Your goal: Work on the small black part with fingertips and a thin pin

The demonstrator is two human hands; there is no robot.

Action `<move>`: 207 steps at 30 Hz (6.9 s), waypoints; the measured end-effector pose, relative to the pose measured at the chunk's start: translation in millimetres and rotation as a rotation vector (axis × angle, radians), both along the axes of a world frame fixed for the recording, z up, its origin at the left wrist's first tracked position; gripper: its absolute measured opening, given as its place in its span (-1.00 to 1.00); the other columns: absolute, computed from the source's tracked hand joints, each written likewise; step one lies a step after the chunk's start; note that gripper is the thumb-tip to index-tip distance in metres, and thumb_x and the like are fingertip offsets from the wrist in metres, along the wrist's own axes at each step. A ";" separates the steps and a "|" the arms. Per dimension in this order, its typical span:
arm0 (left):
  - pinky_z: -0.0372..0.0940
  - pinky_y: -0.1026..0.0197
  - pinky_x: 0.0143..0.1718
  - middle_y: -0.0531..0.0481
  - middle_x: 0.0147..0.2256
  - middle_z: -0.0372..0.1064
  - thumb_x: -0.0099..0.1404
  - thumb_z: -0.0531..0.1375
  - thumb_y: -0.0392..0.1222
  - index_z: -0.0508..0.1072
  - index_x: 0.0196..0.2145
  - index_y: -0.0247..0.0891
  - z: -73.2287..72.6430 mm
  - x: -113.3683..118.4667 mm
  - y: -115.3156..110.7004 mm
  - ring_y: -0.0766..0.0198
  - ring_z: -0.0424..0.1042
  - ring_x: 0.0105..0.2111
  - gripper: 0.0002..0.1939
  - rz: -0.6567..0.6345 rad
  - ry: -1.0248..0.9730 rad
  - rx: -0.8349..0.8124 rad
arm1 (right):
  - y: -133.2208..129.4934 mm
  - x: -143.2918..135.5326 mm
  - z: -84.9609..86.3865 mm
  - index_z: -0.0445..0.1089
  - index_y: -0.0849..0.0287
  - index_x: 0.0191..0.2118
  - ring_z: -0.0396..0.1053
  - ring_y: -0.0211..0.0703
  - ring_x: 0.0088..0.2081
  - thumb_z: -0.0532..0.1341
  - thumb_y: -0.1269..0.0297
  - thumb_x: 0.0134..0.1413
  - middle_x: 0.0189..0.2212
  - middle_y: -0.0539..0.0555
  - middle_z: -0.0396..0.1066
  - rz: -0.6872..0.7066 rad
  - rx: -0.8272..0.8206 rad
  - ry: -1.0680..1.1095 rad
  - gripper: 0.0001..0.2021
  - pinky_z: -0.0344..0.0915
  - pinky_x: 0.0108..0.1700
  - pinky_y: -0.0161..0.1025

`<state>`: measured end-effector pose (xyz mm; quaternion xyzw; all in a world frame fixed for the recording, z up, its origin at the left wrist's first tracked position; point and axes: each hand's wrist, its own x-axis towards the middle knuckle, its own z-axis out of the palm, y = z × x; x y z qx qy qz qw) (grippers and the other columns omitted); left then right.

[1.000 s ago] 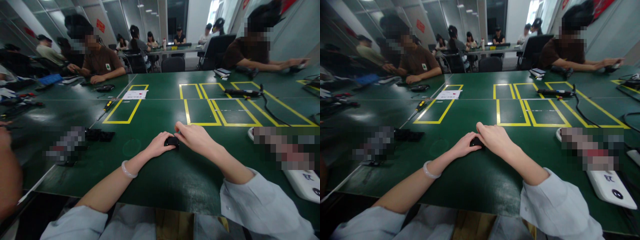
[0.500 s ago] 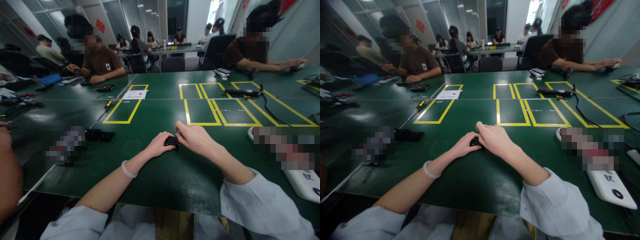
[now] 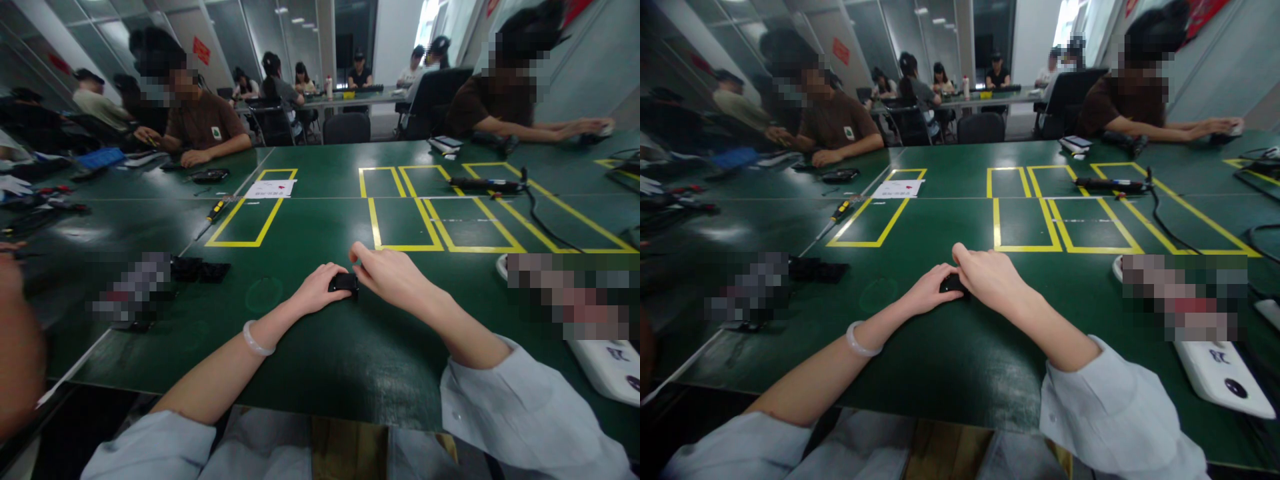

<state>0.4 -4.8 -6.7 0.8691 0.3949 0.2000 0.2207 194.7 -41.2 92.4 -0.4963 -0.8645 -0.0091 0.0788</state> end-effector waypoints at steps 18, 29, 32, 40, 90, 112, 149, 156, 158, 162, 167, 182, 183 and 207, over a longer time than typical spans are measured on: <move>0.22 0.10 -0.08 -0.02 -0.17 0.31 0.21 0.22 0.04 0.35 -0.12 -0.18 -3.4 -0.3 2.2 0.11 0.30 -0.14 -0.65 -0.006 -0.006 0.008 | -0.6 -0.2 -1.1 0.20 0.14 -0.15 0.40 -0.17 -0.43 -0.06 0.13 0.28 -0.42 0.04 0.47 0.026 0.020 0.042 -0.77 -0.09 -0.48 -0.30; 0.21 0.07 -0.07 -0.05 -0.14 0.31 0.21 0.20 0.05 0.35 -0.09 -0.18 1.1 0.4 -0.1 0.08 0.30 -0.12 -0.62 0.007 0.013 -0.021 | -0.7 1.0 -0.3 0.17 0.15 -0.08 0.38 -0.18 -0.45 -0.05 0.32 0.20 -0.40 0.05 0.47 0.024 -0.009 0.014 -0.80 -0.10 -0.48 -0.29; 0.21 0.07 -0.06 -0.05 -0.14 0.31 0.21 0.20 0.04 0.34 -0.09 -0.18 1.0 0.4 0.2 0.08 0.30 -0.12 -0.63 0.005 0.011 -0.022 | -1.9 0.8 0.1 0.16 0.15 -0.07 0.37 -0.19 -0.44 -0.04 0.33 0.19 -0.38 0.05 0.47 0.029 -0.012 0.027 -0.79 -0.08 -0.46 -0.29; 0.22 0.09 -0.09 -0.03 -0.17 0.32 0.21 0.21 0.04 0.35 -0.12 -0.19 -2.1 -0.5 1.9 0.10 0.31 -0.14 -0.65 -0.005 -0.006 -0.005 | -0.6 -0.2 -2.8 0.19 0.15 -0.14 0.37 -0.19 -0.46 -0.07 0.15 0.27 -0.42 0.04 0.45 0.028 0.015 0.041 -0.78 -0.11 -0.49 -0.30; 0.22 0.08 -0.07 -0.04 -0.16 0.32 0.21 0.21 0.05 0.34 -0.09 -0.18 -0.4 -0.2 0.5 0.09 0.31 -0.13 -0.62 0.000 0.007 -0.001 | 1.3 0.3 -3.1 0.20 0.15 -0.13 0.38 -0.20 -0.45 -0.05 0.23 0.25 -0.42 0.03 0.46 0.006 -0.012 0.039 -0.82 -0.12 -0.49 -0.31; 0.21 0.06 -0.07 -0.05 -0.17 0.32 0.20 0.21 0.04 0.35 -0.11 -0.18 0.3 0.1 0.2 0.08 0.31 -0.13 -0.64 0.005 0.006 -0.023 | 0.2 0.1 -0.8 0.22 0.15 -0.18 0.40 -0.16 -0.45 -0.05 0.20 0.26 -0.46 0.05 0.45 0.011 0.004 -0.020 -0.81 -0.13 -0.51 -0.31; 0.21 0.09 -0.10 -0.03 -0.17 0.32 0.22 0.21 0.05 0.34 -0.09 -0.18 -0.2 -0.7 0.5 0.10 0.31 -0.15 -0.63 -0.008 0.011 0.004 | 2.2 0.6 -5.5 0.18 0.18 -0.15 0.36 -0.19 -0.46 -0.08 0.20 0.29 -0.43 0.04 0.43 -0.024 -0.011 0.065 -0.80 -0.10 -0.50 -0.31; 0.22 0.08 -0.09 -0.04 -0.16 0.32 0.21 0.20 0.05 0.35 -0.08 -0.18 1.6 -0.6 -0.2 0.09 0.31 -0.14 -0.62 0.004 0.017 -0.014 | 2.2 2.2 -2.4 0.18 0.15 -0.19 0.38 -0.20 -0.40 -0.03 0.23 0.27 -0.37 0.04 0.44 -0.008 -0.028 0.066 -0.87 -0.08 -0.49 -0.32; 0.22 0.08 -0.09 -0.04 -0.16 0.32 0.21 0.21 0.05 0.35 -0.09 -0.18 1.8 -0.6 -0.3 0.09 0.31 -0.14 -0.63 0.006 0.017 -0.009 | 1.2 1.5 -1.4 0.18 0.15 -0.19 0.38 -0.19 -0.42 -0.07 0.18 0.29 -0.40 0.04 0.45 -0.022 -0.009 0.042 -0.81 -0.11 -0.50 -0.31; 0.22 0.08 -0.09 -0.04 -0.15 0.32 0.22 0.21 0.05 0.35 -0.08 -0.17 2.9 -0.7 -0.9 0.09 0.31 -0.13 -0.62 -0.003 0.018 -0.011 | 0.4 -0.1 -1.6 0.17 0.17 -0.17 0.36 -0.17 -0.48 -0.18 0.18 0.33 -0.47 0.06 0.43 -0.055 0.021 -0.031 -0.73 -0.17 -0.52 -0.29; 0.22 0.09 -0.09 -0.03 -0.15 0.32 0.22 0.21 0.04 0.35 -0.08 -0.17 2.4 -0.9 -0.4 0.10 0.31 -0.13 -0.63 -0.005 0.009 -0.003 | 1.1 0.4 -2.0 0.15 0.19 -0.16 0.35 -0.20 -0.48 -0.17 0.25 0.32 -0.44 0.06 0.43 -0.037 0.002 0.006 -0.78 -0.10 -0.50 -0.30; 0.22 0.07 -0.08 -0.05 -0.16 0.33 0.21 0.20 0.07 0.35 -0.09 -0.17 2.0 -0.8 -0.7 0.09 0.31 -0.12 -0.62 0.007 0.017 -0.014 | -0.3 -0.1 3.9 0.19 0.20 -0.18 0.40 -0.14 -0.45 -0.18 0.25 0.33 -0.45 0.09 0.46 -0.054 0.014 -0.101 -0.74 -0.11 -0.49 -0.27; 0.22 0.08 -0.08 -0.04 -0.16 0.33 0.21 0.20 0.07 0.35 -0.09 -0.17 2.0 -0.8 -0.7 0.09 0.31 -0.12 -0.62 0.007 0.017 -0.015 | -0.4 0.1 4.5 0.19 0.20 -0.17 0.40 -0.14 -0.44 -0.16 0.26 0.32 -0.43 0.10 0.46 -0.044 0.003 -0.085 -0.76 -0.09 -0.48 -0.28; 0.22 0.09 -0.09 -0.03 -0.16 0.32 0.21 0.21 0.05 0.35 -0.08 -0.17 -0.3 -1.1 0.7 0.11 0.31 -0.13 -0.62 -0.003 0.014 0.000 | 0.4 3.2 2.0 0.20 0.20 -0.11 0.41 -0.17 -0.40 -0.13 0.28 0.30 -0.39 0.08 0.48 0.006 -0.024 -0.001 -0.78 -0.03 -0.44 -0.29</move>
